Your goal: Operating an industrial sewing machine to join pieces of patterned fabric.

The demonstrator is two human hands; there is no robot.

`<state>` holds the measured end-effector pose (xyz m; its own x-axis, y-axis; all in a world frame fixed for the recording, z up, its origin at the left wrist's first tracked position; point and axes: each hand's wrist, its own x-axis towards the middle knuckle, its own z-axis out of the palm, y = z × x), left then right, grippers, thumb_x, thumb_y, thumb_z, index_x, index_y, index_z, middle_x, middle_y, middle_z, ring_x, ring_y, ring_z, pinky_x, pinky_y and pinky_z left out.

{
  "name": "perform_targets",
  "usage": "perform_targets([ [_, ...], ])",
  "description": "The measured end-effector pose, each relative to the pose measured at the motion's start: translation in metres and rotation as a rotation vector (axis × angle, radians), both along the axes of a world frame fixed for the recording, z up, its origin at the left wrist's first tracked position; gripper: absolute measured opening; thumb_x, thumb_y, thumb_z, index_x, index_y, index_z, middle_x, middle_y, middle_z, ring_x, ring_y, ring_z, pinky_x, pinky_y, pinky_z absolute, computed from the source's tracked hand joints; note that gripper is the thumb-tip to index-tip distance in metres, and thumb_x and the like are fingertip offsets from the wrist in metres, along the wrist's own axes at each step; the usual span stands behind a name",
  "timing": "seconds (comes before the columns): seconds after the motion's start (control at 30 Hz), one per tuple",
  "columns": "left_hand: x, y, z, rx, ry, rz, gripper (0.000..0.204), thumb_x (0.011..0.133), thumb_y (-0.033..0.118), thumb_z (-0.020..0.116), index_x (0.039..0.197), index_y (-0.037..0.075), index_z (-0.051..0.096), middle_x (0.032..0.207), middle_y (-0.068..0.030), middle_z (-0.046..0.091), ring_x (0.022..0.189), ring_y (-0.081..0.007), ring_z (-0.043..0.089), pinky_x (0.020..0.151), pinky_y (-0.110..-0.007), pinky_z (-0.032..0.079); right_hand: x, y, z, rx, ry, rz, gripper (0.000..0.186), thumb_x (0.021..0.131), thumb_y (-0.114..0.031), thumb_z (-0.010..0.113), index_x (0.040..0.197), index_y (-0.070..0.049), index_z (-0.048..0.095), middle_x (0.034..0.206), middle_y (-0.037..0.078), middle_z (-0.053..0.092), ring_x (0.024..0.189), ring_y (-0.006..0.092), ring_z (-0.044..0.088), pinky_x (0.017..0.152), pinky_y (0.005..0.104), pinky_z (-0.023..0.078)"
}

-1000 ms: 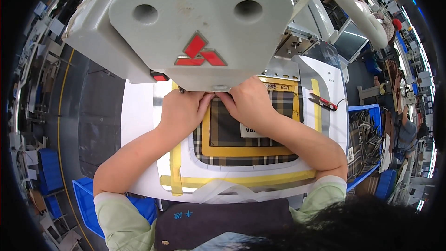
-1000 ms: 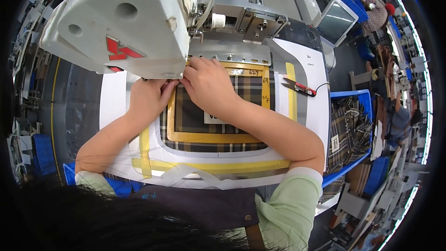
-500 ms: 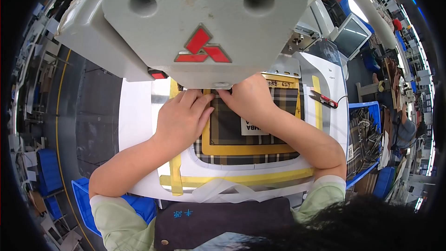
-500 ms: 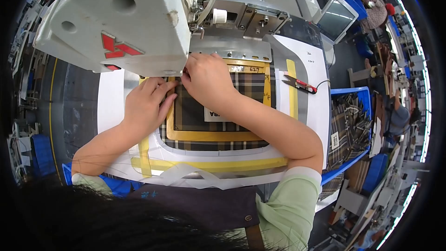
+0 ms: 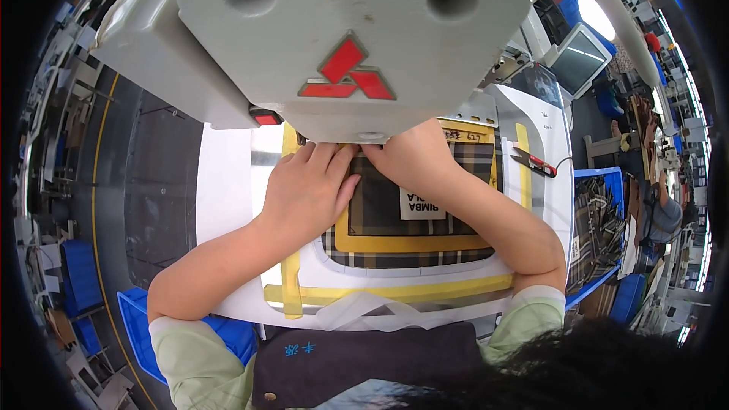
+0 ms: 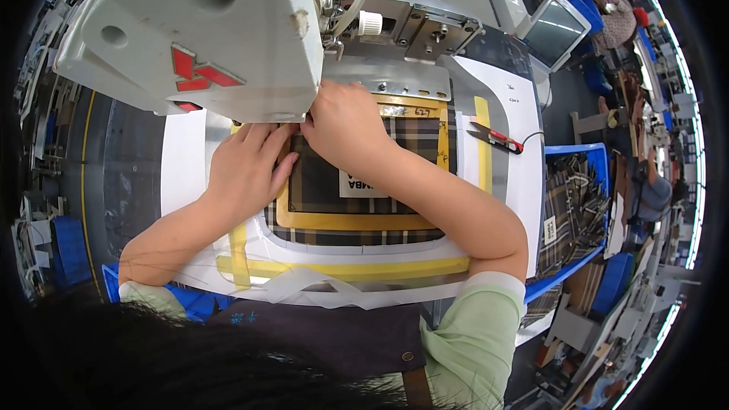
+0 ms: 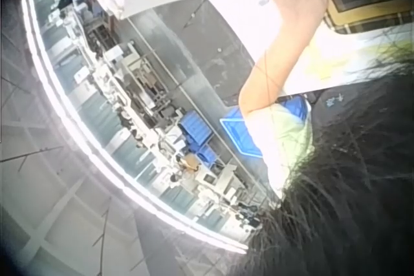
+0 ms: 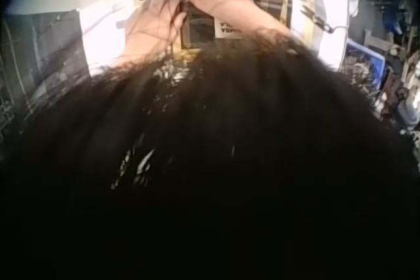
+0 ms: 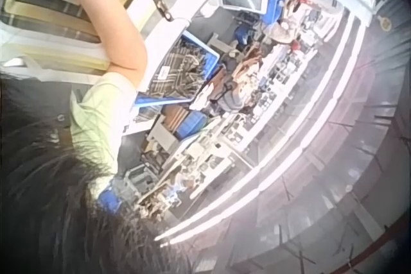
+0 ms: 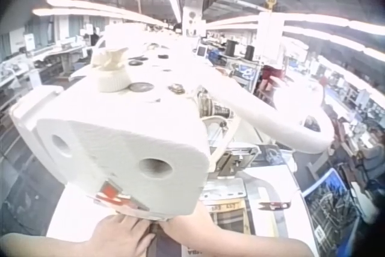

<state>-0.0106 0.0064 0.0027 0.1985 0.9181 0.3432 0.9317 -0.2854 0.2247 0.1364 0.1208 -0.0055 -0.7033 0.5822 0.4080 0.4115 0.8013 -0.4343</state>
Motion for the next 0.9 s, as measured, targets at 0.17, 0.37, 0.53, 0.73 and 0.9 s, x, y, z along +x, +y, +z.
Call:
perform_targets([
  [0.17, 0.000, 0.001, -0.002, -0.007, 0.060, 0.000, 0.040, 0.079, 0.021, 0.068, 0.112, 0.002, 0.057, 0.099, -0.0094, 0.055, 0.081, -0.0227, 0.059, 0.064, -0.033, 0.050, -0.001, 0.001, 0.001, 0.012, -0.045, -0.001, 0.011, 0.071, -0.009, 0.064, 0.080, -0.003, 0.062, 0.079, 0.014, 0.059, 0.070, 0.0322, 0.060, 0.065, 0.0408, 0.046],
  [0.37, 0.003, 0.001, -0.002, -0.017, 0.100, -0.007, 0.042, 0.078, 0.020, 0.067, 0.113, 0.000, 0.057, 0.104, -0.0108, 0.054, 0.081, -0.0229, 0.059, 0.062, -0.032, 0.049, 0.000, 0.002, -0.001, 0.023, -0.039, -0.008, 0.014, 0.071, -0.008, 0.063, 0.083, -0.002, 0.062, 0.085, 0.014, 0.059, 0.071, 0.0322, 0.061, 0.066, 0.0404, 0.048],
  [0.53, 0.001, 0.003, -0.003, -0.027, 0.110, 0.005, 0.044, 0.078, 0.021, 0.066, 0.114, -0.002, 0.054, 0.104, -0.0138, 0.053, 0.080, -0.0242, 0.059, 0.059, -0.033, 0.049, 0.008, 0.001, 0.006, 0.019, -0.085, 0.000, 0.017, 0.074, -0.009, 0.065, 0.088, -0.003, 0.060, 0.086, 0.013, 0.060, 0.072, 0.0323, 0.062, 0.065, 0.0407, 0.049],
  [0.73, 0.001, 0.011, -0.001, -0.079, 0.076, 0.005, 0.045, 0.077, 0.021, 0.066, 0.114, -0.001, 0.052, 0.098, -0.0142, 0.055, 0.079, -0.0261, 0.062, 0.060, -0.035, 0.051, 0.019, 0.007, 0.016, -0.059, -0.219, -0.058, 0.021, 0.076, -0.015, 0.069, 0.090, -0.006, 0.056, 0.084, 0.009, 0.061, 0.073, 0.0311, 0.063, 0.064, 0.0402, 0.050],
  [0.9, 0.001, 0.010, -0.003, -0.040, 0.082, 0.002, 0.045, 0.078, 0.023, 0.067, 0.115, 0.001, 0.054, 0.095, -0.0134, 0.056, 0.079, -0.0263, 0.062, 0.061, -0.035, 0.051, 0.029, 0.011, 0.018, -0.065, -0.302, -0.110, 0.025, 0.075, -0.020, 0.072, 0.090, -0.008, 0.057, 0.084, 0.007, 0.061, 0.080, 0.0274, 0.062, 0.068, 0.0383, 0.049],
])
